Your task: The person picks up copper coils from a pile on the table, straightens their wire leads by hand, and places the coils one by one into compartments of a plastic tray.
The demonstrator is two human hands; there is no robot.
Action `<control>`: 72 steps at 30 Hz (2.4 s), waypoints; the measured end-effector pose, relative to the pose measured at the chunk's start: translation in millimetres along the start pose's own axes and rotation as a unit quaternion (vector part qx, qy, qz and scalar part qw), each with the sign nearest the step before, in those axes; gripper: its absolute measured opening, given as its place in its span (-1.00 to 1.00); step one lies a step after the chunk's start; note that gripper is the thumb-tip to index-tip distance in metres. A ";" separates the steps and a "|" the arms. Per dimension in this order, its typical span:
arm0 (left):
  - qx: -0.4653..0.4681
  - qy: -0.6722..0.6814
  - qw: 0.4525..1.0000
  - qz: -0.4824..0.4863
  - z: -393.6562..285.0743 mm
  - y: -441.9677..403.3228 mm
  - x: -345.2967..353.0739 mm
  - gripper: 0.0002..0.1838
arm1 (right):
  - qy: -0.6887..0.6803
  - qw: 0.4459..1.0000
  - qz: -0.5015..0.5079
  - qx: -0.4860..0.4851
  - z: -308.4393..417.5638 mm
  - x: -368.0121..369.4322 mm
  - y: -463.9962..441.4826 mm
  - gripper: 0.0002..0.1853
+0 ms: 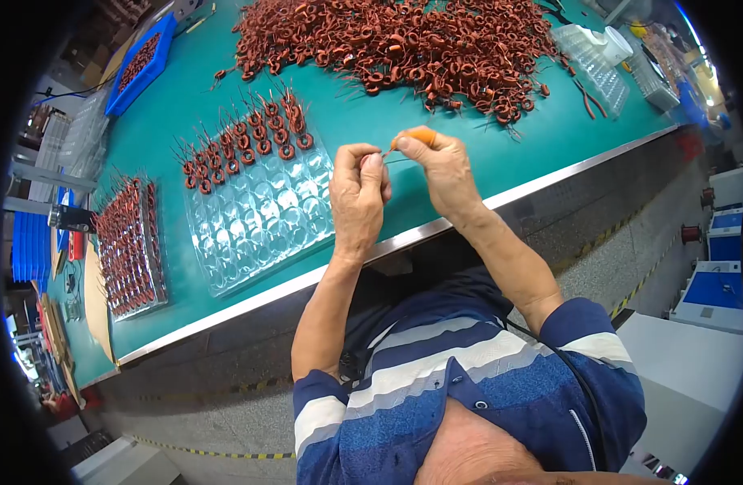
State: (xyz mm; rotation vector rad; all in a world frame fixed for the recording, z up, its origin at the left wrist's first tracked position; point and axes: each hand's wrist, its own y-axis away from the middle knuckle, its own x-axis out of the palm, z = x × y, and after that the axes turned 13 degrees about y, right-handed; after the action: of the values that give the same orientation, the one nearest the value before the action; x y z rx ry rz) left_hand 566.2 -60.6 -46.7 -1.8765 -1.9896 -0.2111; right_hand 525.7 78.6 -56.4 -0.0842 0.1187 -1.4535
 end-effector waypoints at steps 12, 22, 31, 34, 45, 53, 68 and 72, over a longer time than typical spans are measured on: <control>0.020 -0.169 0.985 0.041 -9.8 3.0 -16.1 -0.77 | 0.219 0.969 -0.017 -0.112 1.0 7.3 16.2 -0.66; -0.137 0.003 0.986 0.095 -15.5 13.5 -48.4 -0.68 | 0.118 0.992 0.038 0.010 13.4 5.2 13.5 -0.63; -0.054 -0.069 0.984 0.155 -14.9 22.6 -43.8 -0.73 | -0.121 0.970 0.142 0.158 17.9 -0.6 18.3 -0.74; -0.048 -0.024 0.992 0.112 -14.4 26.4 -37.6 -0.75 | -0.011 0.992 0.124 0.028 21.5 1.3 26.4 -0.75; 0.053 -0.358 0.931 0.041 -7.0 11.7 -20.4 -0.73 | 0.015 0.991 0.097 0.089 -2.2 -4.3 29.8 -0.56; -0.004 -0.424 0.860 0.284 -55.7 -8.7 -17.4 -0.70 | -0.106 0.961 0.164 0.194 9.3 -16.7 12.3 -0.73; -0.058 -0.191 0.966 0.164 -34.7 1.8 -12.0 -0.58 | 0.091 0.995 0.033 0.010 48.6 -16.6 31.2 -0.80; -0.060 -0.142 0.977 0.147 -29.7 5.8 -9.3 -0.58 | 0.173 0.979 -0.033 -0.104 42.9 -9.2 35.8 -0.79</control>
State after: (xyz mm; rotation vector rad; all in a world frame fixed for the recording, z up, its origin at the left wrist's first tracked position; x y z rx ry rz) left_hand 577.5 -79.8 -24.2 -2.3643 -1.8713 0.0238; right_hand 565.6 91.3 -18.2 -0.0052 0.5579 -1.5085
